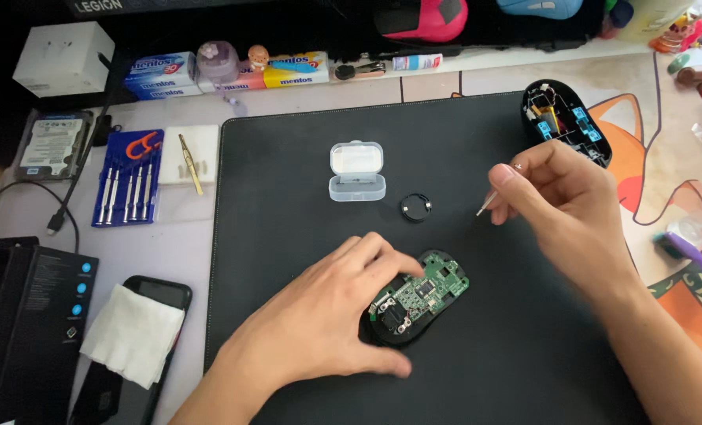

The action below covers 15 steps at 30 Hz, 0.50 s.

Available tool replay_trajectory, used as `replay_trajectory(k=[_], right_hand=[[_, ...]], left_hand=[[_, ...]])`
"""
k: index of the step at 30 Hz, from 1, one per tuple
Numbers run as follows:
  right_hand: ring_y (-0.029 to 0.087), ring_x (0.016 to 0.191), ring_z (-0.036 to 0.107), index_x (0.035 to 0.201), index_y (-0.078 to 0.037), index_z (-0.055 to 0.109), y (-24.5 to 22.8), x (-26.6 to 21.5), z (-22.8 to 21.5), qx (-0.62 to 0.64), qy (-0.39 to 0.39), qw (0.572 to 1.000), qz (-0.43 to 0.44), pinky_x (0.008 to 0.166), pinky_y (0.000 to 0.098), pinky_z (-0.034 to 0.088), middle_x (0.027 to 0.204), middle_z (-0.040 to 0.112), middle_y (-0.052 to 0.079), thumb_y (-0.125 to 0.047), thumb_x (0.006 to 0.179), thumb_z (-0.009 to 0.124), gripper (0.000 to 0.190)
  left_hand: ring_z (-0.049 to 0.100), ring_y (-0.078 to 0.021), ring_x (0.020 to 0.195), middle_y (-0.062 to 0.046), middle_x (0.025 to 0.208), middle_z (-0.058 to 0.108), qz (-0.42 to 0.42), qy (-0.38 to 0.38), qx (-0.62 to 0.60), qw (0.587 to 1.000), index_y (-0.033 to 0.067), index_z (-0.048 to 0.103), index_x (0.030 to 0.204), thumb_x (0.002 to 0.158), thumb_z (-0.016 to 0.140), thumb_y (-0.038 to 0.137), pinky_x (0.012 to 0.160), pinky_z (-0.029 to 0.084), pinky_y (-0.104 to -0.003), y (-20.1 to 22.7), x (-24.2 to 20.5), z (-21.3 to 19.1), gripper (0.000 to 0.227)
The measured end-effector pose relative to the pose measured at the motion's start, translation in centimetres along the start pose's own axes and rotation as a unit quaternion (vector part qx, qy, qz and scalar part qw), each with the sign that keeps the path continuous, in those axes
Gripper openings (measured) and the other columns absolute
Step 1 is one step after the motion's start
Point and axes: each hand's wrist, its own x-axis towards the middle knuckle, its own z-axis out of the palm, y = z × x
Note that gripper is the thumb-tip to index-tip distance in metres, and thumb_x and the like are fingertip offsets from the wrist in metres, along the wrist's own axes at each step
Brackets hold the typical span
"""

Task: The person disassembles a small electronic device, removes a circuit board, and uses a screwdriver to manipulate components. They then reassemble the device by placing the circuit board back and securing the casing.

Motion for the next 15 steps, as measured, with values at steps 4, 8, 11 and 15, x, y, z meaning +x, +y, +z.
replay_trajectory(k=[4,8,11,15], right_hand=[[0.016,0.065,0.067,0.088,-0.006,0.057,-0.1,0.0,0.1,0.002,0.002,1.0,0.002,0.066,0.0229,0.055,0.076,0.068,0.009,-0.012,0.103,0.069,0.02],[0.015,0.065,0.066,0.089,-0.005,0.057,0.8,0.1,0.0,0.002,-0.006,1.0,-0.005,0.065,0.0219,0.054,0.077,0.069,0.01,-0.01,0.103,0.069,0.019],[0.015,0.064,0.066,0.089,-0.005,0.057,0.3,0.0,0.1,-0.005,-0.011,1.0,-0.009,0.065,0.0216,0.053,0.077,0.069,0.01,-0.01,0.103,0.068,0.019],[0.016,0.064,0.068,0.088,-0.005,0.058,-0.4,-0.1,0.2,-0.031,-0.001,1.0,0.004,0.066,0.0225,0.055,0.077,0.07,0.009,-0.013,0.103,0.069,0.02]], left_hand=[[0.062,-0.0195,0.104,-0.002,0.108,0.06,0.027,-0.025,-0.018,0.999,0.0227,0.058,0.131,0.058,0.096,0.04,0.091,0.049,-0.035,-0.3,-0.3,-0.8,0.085],[0.06,-0.0233,0.102,-0.002,0.109,0.059,0.049,-0.028,-0.006,0.998,0.0248,0.056,0.14,0.058,0.093,0.047,0.098,0.044,-0.039,-0.5,-0.1,-0.3,0.093],[0.046,-0.0346,0.125,-0.013,0.14,0.042,0.093,0.039,0.032,0.994,0.0214,0.047,0.149,0.057,0.098,0.05,0.104,0.038,-0.052,0.0,0.2,0.4,0.108],[0.039,-0.0333,0.132,-0.013,0.148,0.045,0.101,0.062,0.052,0.992,0.0184,0.042,0.154,0.063,0.093,0.051,0.108,0.032,-0.053,0.2,0.4,1.2,0.109]])
